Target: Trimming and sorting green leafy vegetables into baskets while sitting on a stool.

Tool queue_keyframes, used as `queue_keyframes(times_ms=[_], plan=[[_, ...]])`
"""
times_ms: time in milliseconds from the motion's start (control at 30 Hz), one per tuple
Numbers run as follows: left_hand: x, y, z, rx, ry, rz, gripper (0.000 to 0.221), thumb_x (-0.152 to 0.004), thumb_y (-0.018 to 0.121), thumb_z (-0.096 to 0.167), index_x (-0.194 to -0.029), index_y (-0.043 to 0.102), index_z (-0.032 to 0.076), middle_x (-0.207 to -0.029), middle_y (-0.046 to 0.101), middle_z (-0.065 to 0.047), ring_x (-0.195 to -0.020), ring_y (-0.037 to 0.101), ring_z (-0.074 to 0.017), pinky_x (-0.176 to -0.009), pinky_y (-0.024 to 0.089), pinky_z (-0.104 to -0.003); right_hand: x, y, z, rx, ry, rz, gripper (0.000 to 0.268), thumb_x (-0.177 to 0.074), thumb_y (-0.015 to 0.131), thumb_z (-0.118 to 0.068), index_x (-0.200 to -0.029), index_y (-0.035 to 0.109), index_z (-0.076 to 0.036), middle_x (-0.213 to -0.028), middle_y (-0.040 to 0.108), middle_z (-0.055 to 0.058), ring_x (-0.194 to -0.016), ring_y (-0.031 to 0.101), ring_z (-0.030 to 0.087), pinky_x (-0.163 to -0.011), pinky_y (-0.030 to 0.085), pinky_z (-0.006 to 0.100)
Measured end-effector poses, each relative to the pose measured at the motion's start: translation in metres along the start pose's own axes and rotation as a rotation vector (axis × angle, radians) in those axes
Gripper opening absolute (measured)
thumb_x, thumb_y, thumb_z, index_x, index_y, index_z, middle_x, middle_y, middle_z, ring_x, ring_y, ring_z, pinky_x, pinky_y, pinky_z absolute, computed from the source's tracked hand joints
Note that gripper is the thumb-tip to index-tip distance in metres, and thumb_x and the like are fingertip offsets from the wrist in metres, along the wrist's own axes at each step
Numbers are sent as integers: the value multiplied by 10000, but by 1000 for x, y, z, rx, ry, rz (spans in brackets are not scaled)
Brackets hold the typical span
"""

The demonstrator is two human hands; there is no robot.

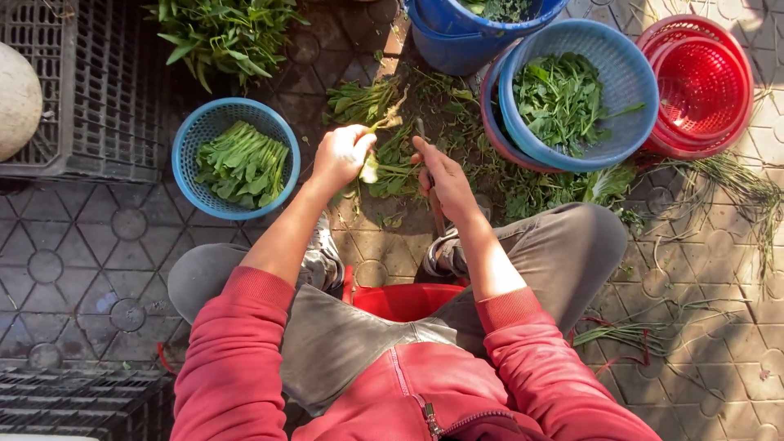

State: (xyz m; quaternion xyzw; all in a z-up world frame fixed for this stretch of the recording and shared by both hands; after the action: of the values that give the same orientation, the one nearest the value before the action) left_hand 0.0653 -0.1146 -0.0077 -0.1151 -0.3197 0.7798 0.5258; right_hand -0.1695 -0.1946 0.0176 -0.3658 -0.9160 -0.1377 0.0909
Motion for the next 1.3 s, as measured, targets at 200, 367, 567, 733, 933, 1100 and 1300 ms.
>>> queue_keyframes(times_ms=[200,367,567,733,933,1100,1300], plan=[[10,40,6,-559,350,258,235,-1107,606,473,-1008,730,299,-752,682,56,-701,785,-245,-643,657,-415,-11,25,25,-122,-32,3,491,-1184,616,-212,-1637,527,-44,-1303,665,159,-656,591,135,-537,563,306],[22,38,30,-554,362,188,190,-1063,561,318,-925,675,255,-733,643,6,-734,761,-277,-639,643,-437,-21,23,51,-223,-19,-5,452,-1192,624,-217,-1603,566,-39,-1323,653,138,-639,571,127,-542,537,315],[30,38,48,-617,488,292,187,-1030,561,248,-859,638,254,-680,599,24,-685,741,-257,-615,628,-402,-5,31,17,-402,6,-7,281,-1173,650,-209,-1409,683,-60,-1182,715,104,-602,526,136,-539,486,316],[31,49,49,-677,523,364,179,-994,557,233,-829,623,257,-666,568,58,-654,721,-219,-585,610,-382,-7,31,15,-378,11,-27,247,-1171,649,-215,-1335,703,-38,-1035,726,100,-605,501,134,-547,467,320],[38,70,74,-599,483,28,305,-1027,496,162,-827,713,239,-742,683,12,-787,752,-267,-735,611,-420,-17,-11,35,-448,179,254,586,-1082,745,-488,-1495,640,-86,-1267,660,16,-641,585,71,-523,530,259],[10,15,98,97,67,-117,237,-1153,633,325,-1312,809,331,-1011,714,-5,-1025,758,-262,-971,617,-494,-14,-1,17,-334,64,80,529,-1152,698,-363,-1574,579,-68,-1267,713,48,-584,442,49,-521,435,245],[26,-49,154,810,195,-258,590,-1055,771,128,-1574,503,44,-919,722,-72,-896,689,-140,-882,615,-330,-28,-4,-70,-184,-161,-158,77,-1111,749,-195,-1138,694,-147,-752,492,-16,-570,374,71,-516,333,246]])
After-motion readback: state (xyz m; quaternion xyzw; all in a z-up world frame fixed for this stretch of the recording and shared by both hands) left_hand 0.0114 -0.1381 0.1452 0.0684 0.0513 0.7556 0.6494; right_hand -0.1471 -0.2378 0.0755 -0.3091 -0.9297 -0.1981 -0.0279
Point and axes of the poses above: each hand's wrist, its own x-axis away from the middle knuckle, its own y-axis out of the palm, z = x × y, the point moved 6 cm from there along -x, towards the middle knuckle
